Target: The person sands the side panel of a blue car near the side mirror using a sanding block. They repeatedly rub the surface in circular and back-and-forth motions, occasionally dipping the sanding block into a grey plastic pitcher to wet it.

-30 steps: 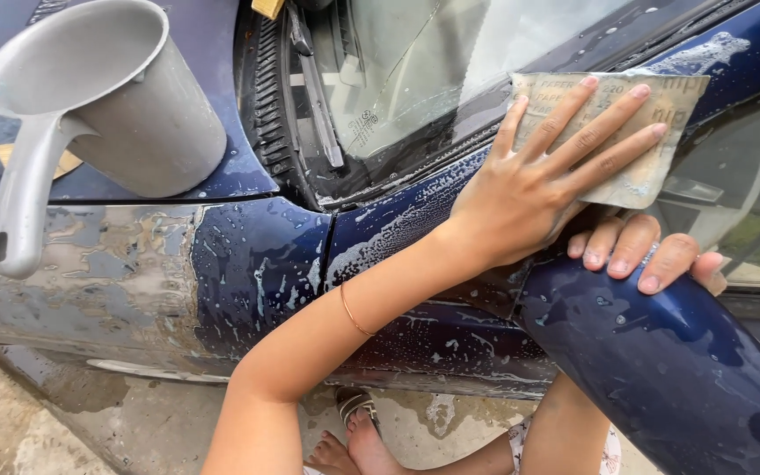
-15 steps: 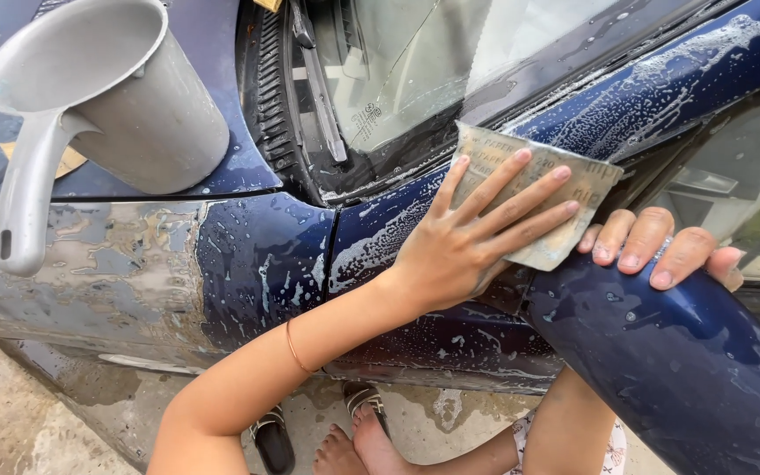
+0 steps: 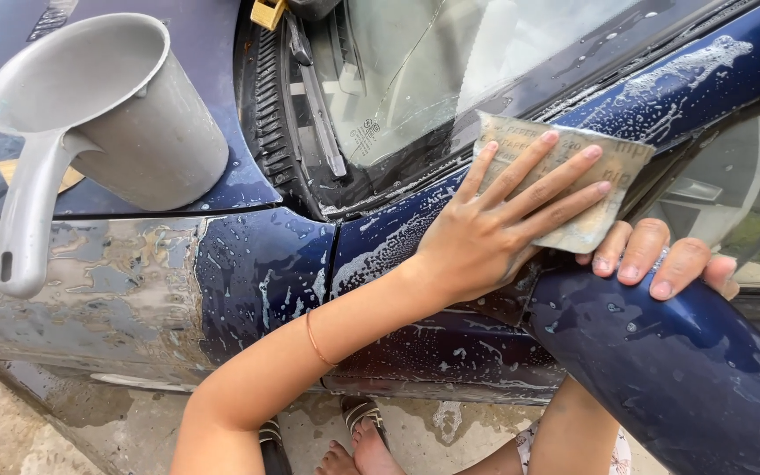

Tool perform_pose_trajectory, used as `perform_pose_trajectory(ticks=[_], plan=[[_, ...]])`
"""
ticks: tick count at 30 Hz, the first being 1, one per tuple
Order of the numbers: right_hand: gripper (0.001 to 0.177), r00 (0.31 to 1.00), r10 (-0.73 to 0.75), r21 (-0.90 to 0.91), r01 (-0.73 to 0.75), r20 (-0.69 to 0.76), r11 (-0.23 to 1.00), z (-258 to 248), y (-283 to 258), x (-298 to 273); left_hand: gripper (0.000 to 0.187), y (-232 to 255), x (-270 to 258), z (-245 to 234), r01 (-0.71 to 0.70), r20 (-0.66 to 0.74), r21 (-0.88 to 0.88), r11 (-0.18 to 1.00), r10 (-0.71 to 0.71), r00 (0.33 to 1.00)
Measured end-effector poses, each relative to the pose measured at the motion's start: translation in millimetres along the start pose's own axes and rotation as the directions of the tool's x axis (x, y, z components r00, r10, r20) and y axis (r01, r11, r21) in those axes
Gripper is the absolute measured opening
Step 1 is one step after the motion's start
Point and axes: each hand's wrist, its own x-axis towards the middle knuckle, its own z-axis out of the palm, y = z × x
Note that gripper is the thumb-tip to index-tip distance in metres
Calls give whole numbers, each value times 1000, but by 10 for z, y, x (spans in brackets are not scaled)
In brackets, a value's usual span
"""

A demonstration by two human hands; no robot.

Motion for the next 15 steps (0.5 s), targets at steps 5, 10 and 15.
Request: perform_pose_trajectory(ticks=[5,10,15], plan=[[50,1000,14,-4,-14,-2,1000,-33,-13,-43,54,-44,172,-10,15,-13,29,999,-14,1000],[50,997,54,-42,-52,52,998,-96,-50,-37,56,-113,150,-3,5,1,13,1000,-5,1000],[49,995,75,-25,-73,65,997,-135,-66,-30,58,-202,-88,97,-6,-46,-4,1000,6,999]])
